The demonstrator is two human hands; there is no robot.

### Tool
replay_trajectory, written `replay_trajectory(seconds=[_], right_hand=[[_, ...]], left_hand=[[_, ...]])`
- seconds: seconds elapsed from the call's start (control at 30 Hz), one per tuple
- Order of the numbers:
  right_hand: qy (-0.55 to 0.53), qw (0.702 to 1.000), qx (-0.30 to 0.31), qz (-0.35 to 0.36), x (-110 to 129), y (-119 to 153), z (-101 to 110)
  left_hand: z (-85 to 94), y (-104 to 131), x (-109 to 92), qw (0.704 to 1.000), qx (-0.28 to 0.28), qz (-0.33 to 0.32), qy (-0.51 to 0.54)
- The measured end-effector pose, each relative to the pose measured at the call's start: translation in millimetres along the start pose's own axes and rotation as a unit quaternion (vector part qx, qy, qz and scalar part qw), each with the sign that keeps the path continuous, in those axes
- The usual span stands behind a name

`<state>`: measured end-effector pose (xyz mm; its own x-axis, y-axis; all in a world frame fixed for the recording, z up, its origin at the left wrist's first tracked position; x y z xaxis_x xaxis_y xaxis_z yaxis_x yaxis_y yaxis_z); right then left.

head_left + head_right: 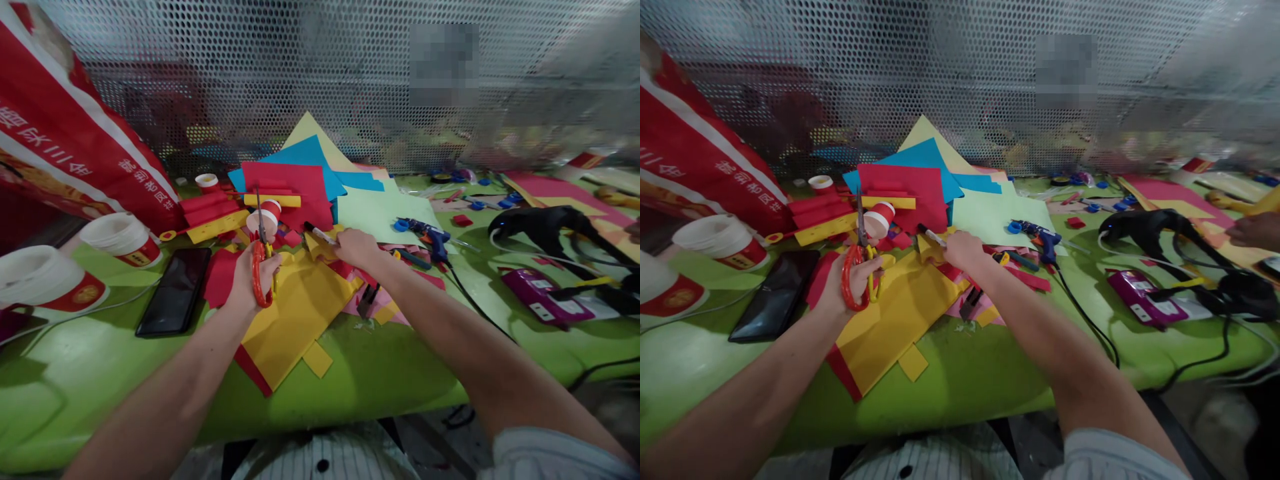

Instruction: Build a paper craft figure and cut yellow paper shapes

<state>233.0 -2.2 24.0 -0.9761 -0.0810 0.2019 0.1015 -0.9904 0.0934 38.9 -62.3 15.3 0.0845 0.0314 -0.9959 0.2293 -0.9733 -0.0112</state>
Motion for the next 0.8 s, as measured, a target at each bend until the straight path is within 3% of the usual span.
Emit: replay_trajectory(seconds=[0.13, 0.2, 0.3, 0.37, 0.53, 0.67, 0.8], right_hand=[[-0.081, 0.992, -0.084, 0.052, 5, 24, 11], [-0.200, 0.975, -0.059, 0.082, 13, 38, 9], [-0.423, 0.899, 0.038, 0.112, 32, 59, -8], [-0.519, 0.845, 0.069, 0.111, 43, 68, -19], [-0.660, 0.750, 0.012, 0.043, 45, 74, -32], [-0.724, 0.689, -0.013, 0.032, 40, 75, -31], [-0.774, 0.633, 0.004, 0.007, 39, 76, -29]], left_hand=[[-2.3, 4, 0, 0.999, 0.026, -0.034, 0.019], [-4.3, 8, -1, 0.998, 0.029, -0.049, 0.028], [-9.9, 20, -2, 0.997, 0.038, -0.053, 0.037], [-14.8, 28, -4, 0.996, 0.052, -0.062, 0.027], [-23.0, 42, -9, 0.994, 0.077, -0.073, 0.001], [-24.8, 44, -10, 0.994, 0.083, -0.069, -0.004], [-24.2, 37, -12, 0.993, 0.094, -0.053, -0.047]])
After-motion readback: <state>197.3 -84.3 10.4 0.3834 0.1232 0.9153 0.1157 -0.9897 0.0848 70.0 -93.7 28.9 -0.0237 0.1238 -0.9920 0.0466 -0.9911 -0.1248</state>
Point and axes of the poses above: each hand's wrist, its own y-axis away from the middle knuckle, its own z-axis out of the back of the hand, x = y × z, the point moved 4 cm from there along -y, towards the middle knuckle
